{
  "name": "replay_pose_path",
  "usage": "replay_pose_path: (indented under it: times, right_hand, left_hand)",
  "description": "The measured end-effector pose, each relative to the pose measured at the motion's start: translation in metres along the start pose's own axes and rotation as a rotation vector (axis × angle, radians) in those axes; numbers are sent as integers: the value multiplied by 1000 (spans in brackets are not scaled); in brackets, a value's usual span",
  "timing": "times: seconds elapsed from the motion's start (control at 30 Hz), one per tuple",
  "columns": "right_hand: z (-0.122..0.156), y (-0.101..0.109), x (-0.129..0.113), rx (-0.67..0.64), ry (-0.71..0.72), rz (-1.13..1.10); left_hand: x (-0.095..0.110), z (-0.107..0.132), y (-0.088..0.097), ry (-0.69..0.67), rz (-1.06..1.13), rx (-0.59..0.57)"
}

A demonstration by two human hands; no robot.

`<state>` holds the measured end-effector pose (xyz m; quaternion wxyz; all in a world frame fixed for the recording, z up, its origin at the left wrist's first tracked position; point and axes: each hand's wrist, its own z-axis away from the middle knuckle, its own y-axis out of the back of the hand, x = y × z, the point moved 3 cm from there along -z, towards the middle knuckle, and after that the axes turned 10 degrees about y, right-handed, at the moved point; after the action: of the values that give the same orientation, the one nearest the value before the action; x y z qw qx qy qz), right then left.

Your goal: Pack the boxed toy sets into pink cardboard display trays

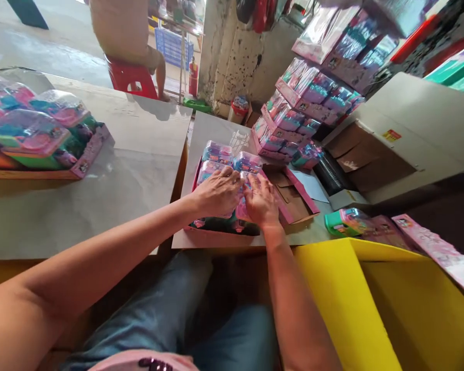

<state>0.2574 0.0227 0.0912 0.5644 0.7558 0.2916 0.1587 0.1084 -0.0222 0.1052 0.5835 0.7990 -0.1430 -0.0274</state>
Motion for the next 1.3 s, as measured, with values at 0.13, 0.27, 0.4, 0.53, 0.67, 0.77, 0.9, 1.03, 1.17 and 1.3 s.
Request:
replay_pose_path:
  times: [0.13, 0.27, 0.4, 0.53, 0.67, 0.77, 0.9, 1.03, 1.17, 1.3]
  right_hand:
    - [17, 7, -1, 87, 344, -37]
    - [23, 11, -1, -64, 473, -8]
    - [16, 14, -11, -204, 414, 92]
    - [9, 10, -22, -293, 413, 160]
    - [7, 8, -22, -313, 427, 116]
    - [8, 12, -16, -274, 445, -88]
    - [-1, 25, 2, -70, 313, -499]
    - [-22, 20, 20, 26, 0, -361]
    - [-40, -8, 16, -193, -82, -243]
    - [-42, -22, 10, -200, -19, -134]
  left_hand:
    - [-5, 14, 5, -135, -51, -96]
    - [-10, 10, 3, -109, -112, -218]
    - [-10, 2, 5, -124, -136, -319]
    - [-14, 1, 7, -120, -135, -342]
    - [-12, 6, 1, -108, -131, -330]
    - [-9, 11, 0, -94, -110, -254]
    - [-11, 10, 15, -130, 81, -180]
    - [-28, -11, 21, 184, 144, -107]
    - [-39, -29, -7, 378, 49, -227]
    - [-29, -34, -16, 318, -17, -183]
